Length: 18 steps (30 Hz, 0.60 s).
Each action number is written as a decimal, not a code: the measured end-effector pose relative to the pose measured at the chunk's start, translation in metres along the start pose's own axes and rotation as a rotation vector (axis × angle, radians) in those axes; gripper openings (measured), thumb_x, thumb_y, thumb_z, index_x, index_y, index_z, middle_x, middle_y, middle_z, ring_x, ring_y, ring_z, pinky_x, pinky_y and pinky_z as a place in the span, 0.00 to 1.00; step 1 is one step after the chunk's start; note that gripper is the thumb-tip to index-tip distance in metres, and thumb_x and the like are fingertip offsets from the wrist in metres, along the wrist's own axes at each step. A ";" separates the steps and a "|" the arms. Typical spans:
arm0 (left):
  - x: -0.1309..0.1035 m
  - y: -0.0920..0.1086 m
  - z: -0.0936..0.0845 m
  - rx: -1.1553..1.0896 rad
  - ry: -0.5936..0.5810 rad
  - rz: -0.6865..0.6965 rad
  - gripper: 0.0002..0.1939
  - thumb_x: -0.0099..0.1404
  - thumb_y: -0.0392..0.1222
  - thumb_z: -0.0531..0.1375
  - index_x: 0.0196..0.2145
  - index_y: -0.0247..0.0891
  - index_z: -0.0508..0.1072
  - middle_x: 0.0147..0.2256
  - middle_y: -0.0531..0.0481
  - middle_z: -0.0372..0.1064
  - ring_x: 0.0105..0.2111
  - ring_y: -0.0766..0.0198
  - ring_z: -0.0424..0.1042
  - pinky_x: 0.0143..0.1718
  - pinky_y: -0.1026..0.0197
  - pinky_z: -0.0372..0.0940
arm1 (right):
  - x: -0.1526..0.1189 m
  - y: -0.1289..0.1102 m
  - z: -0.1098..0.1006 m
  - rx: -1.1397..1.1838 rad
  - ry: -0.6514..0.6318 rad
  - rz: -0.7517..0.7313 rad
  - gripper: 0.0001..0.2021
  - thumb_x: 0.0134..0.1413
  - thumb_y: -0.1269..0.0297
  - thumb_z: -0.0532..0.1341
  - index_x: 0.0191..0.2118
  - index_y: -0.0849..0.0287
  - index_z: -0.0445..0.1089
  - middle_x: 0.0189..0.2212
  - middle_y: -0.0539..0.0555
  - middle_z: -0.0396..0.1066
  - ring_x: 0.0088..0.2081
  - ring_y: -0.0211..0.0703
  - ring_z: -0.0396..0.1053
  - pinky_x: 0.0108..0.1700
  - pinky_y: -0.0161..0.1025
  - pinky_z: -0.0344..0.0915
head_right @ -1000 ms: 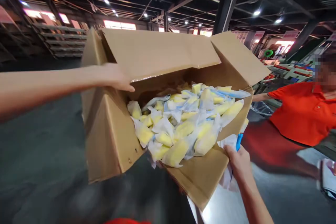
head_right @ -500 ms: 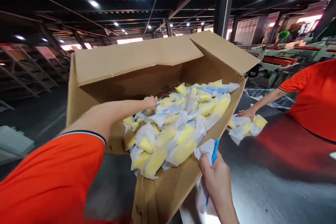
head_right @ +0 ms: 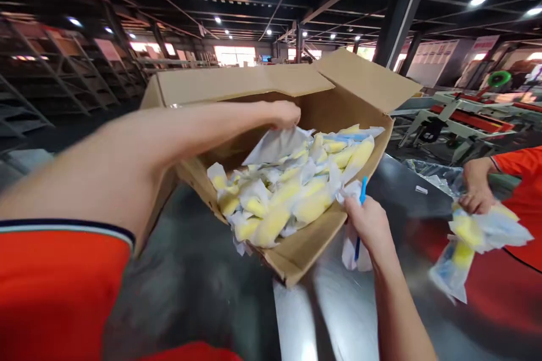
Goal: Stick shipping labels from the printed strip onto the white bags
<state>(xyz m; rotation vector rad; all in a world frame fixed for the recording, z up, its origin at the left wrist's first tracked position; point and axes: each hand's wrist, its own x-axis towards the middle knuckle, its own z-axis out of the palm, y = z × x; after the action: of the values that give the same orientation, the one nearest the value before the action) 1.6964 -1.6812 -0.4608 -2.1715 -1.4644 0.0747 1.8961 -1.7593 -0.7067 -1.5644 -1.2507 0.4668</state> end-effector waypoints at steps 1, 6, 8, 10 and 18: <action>-0.007 -0.003 -0.017 -0.004 -0.004 0.041 0.15 0.62 0.34 0.52 0.27 0.20 0.73 0.35 0.48 0.76 0.41 0.62 0.76 0.41 0.65 0.63 | 0.004 -0.003 0.001 0.003 0.037 -0.026 0.17 0.43 0.55 0.59 0.37 0.59 0.74 0.24 0.57 0.72 0.28 0.50 0.68 0.29 0.40 0.60; -0.082 -0.072 -0.067 -0.141 0.287 0.162 0.34 0.64 0.50 0.38 0.30 0.15 0.71 0.33 0.50 0.74 0.32 0.68 0.75 0.33 0.67 0.60 | 0.013 -0.007 0.001 0.042 0.116 -0.148 0.33 0.45 0.59 0.61 0.61 0.53 0.63 0.36 0.55 0.75 0.34 0.50 0.71 0.38 0.40 0.64; -0.118 -0.113 -0.063 -0.289 0.396 0.110 0.32 0.65 0.50 0.42 0.35 0.15 0.72 0.30 0.50 0.74 0.28 0.70 0.74 0.32 0.67 0.61 | 0.011 -0.006 -0.004 -0.018 0.113 -0.160 0.29 0.47 0.59 0.59 0.59 0.53 0.66 0.40 0.55 0.76 0.37 0.51 0.72 0.41 0.40 0.64; -0.147 -0.150 -0.050 -0.438 0.500 0.057 0.29 0.66 0.48 0.45 0.37 0.14 0.72 0.26 0.54 0.71 0.26 0.72 0.73 0.33 0.66 0.62 | 0.006 -0.005 -0.010 -0.090 0.136 -0.133 0.28 0.48 0.59 0.57 0.57 0.55 0.68 0.42 0.57 0.75 0.40 0.52 0.71 0.42 0.40 0.64; -0.177 -0.211 0.010 -1.054 0.727 -0.024 0.09 0.61 0.29 0.53 0.32 0.34 0.73 0.19 0.58 0.67 0.18 0.73 0.65 0.22 0.65 0.67 | -0.006 -0.028 -0.025 -0.261 0.156 -0.100 0.19 0.47 0.58 0.53 0.43 0.59 0.71 0.36 0.58 0.75 0.35 0.49 0.70 0.36 0.40 0.63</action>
<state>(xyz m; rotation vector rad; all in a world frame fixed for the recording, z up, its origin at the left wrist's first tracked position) 1.4401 -1.7734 -0.4179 -2.4314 -1.1591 -1.6306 1.9003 -1.7781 -0.6741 -1.7098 -1.3001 0.1164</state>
